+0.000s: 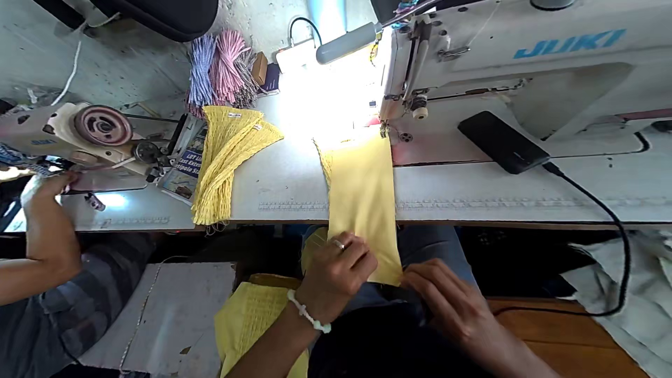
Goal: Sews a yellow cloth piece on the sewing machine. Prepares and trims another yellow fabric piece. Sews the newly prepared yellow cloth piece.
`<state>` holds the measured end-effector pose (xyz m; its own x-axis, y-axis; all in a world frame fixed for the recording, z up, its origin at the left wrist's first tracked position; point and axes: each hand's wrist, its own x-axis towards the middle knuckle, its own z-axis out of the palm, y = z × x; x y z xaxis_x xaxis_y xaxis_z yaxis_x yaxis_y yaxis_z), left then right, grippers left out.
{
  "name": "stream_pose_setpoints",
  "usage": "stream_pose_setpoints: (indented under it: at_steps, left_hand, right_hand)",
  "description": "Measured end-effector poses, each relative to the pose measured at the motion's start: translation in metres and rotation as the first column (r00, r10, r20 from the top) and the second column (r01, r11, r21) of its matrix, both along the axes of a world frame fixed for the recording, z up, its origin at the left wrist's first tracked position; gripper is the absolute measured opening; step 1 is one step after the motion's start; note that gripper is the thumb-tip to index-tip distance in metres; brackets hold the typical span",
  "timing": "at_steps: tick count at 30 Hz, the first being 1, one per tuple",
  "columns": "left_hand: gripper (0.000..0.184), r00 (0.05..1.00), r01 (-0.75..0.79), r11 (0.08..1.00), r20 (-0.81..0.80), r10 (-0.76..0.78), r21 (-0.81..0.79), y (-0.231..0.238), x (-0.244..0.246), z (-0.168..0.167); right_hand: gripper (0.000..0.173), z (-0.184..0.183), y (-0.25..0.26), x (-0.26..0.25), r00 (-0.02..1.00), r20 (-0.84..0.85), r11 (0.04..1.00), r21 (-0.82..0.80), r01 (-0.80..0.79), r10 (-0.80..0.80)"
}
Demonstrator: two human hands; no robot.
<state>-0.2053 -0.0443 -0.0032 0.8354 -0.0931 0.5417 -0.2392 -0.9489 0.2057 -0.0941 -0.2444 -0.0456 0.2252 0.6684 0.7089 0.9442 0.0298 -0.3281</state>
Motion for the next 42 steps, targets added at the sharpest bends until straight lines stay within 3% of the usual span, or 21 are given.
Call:
stream_pose_setpoints:
  at_steps: [2, 3, 4, 5, 6, 8, 9, 11, 13, 18, 22, 24, 26, 28, 30, 35, 42]
  left_hand:
    - [0.013, 0.944, 0.069, 0.995, -0.327, -0.044, 0.067, 0.005, -0.004, 0.005]
    - [0.012, 0.838, 0.096, 0.995, -0.542, -0.064, 0.03, 0.008, -0.001, 0.013]
    - [0.016, 0.668, 0.092, 0.995, -0.738, -0.094, -0.043, 0.013, 0.007, 0.024]
    - [0.025, 0.546, 0.06, 0.992, -0.829, -0.122, -0.107, 0.019, 0.019, 0.034]
    - [0.03, 0.556, 0.011, 0.991, -0.823, -0.119, -0.135, 0.024, 0.031, 0.041]
    - [0.029, 0.755, -0.135, 0.987, -0.654, 0.046, -0.086, 0.037, 0.06, 0.044]
    - [0.028, 0.808, -0.241, 0.969, -0.566, 0.166, -0.059, 0.046, 0.079, 0.04]
    - [0.037, 0.77, -0.466, 0.881, -0.527, 0.36, -0.08, 0.062, 0.114, 0.035]
    - [0.047, 0.705, -0.586, 0.8, -0.57, 0.422, -0.133, 0.071, 0.134, 0.025]
    - [0.024, 0.728, -0.565, 0.8, -0.578, 0.369, -0.201, 0.088, 0.141, 0.015]
    - [0.019, 0.704, -0.547, 0.835, -0.508, 0.496, 0.058, 0.081, 0.144, 0.021]
    - [0.019, 0.775, -0.472, 0.875, -0.425, 0.468, 0.103, 0.064, 0.153, 0.017]
    - [0.031, 0.804, -0.414, 0.91, -0.457, 0.38, 0.029, 0.041, 0.165, 0.015]
    - [0.046, 0.764, -0.448, 0.892, -0.545, 0.346, -0.062, 0.025, 0.178, 0.012]
    - [0.048, 0.713, -0.5, 0.862, -0.601, 0.361, -0.076, 0.023, 0.187, 0.006]
    - [0.032, 0.859, -0.465, 0.872, -0.317, 0.402, -0.155, 0.054, 0.174, -0.024]
    - [0.033, 0.676, -0.652, 0.759, -0.449, 0.584, 0.006, 0.073, 0.162, -0.013]
  right_hand:
    - [0.012, -0.029, 0.002, -0.009, 0.999, -0.046, 0.999, -0.052, -0.008, 0.005]
    - [0.012, -0.041, 0.005, -0.012, 0.998, -0.059, 0.997, -0.072, -0.004, 0.0]
    - [0.012, -0.048, 0.007, -0.012, 0.998, -0.071, 0.996, -0.086, -0.003, -0.003]
    - [0.012, -0.049, 0.008, -0.012, 0.997, -0.076, 0.996, -0.092, -0.007, 0.0]
    - [0.013, -0.047, 0.008, -0.012, 0.997, -0.074, 0.996, -0.092, -0.016, 0.009]
    - [0.013, -0.045, 0.011, -0.014, 0.998, -0.064, 0.996, -0.093, -0.015, 0.009]
    - [0.013, -0.044, 0.013, -0.014, 0.998, -0.06, 0.995, -0.095, -0.004, -0.001]
    - [0.012, -0.045, 0.014, -0.013, 0.997, -0.069, 0.995, -0.099, 0.019, -0.026]
    - [0.012, -0.045, 0.012, -0.013, 0.995, -0.093, 0.995, -0.097, 0.037, -0.046]
    - [0.013, -0.039, 0.008, -0.01, 0.988, -0.153, 0.999, -0.038, 0.008, -0.014]
    - [0.011, -0.033, 0.014, -0.011, 0.986, -0.163, 0.999, -0.002, -0.042, 0.041]
    - [0.011, -0.036, 0.018, -0.013, 0.984, -0.17, 0.998, 0.005, -0.056, 0.056]
    - [0.011, -0.037, 0.021, -0.013, 0.983, -0.174, 0.998, 0.004, -0.063, 0.062]
    - [0.011, -0.035, 0.022, -0.014, 0.982, -0.175, 0.998, 0.002, -0.069, 0.069]
    - [0.012, -0.035, 0.021, -0.014, 0.982, -0.174, 0.997, -0.007, -0.072, 0.069]
    - [0.011, -0.037, 0.014, -0.009, 0.978, -0.195, 0.997, -0.007, -0.074, 0.072]
    - [0.012, -0.035, 0.02, -0.009, 0.97, -0.218, 0.994, 0.024, -0.108, 0.11]
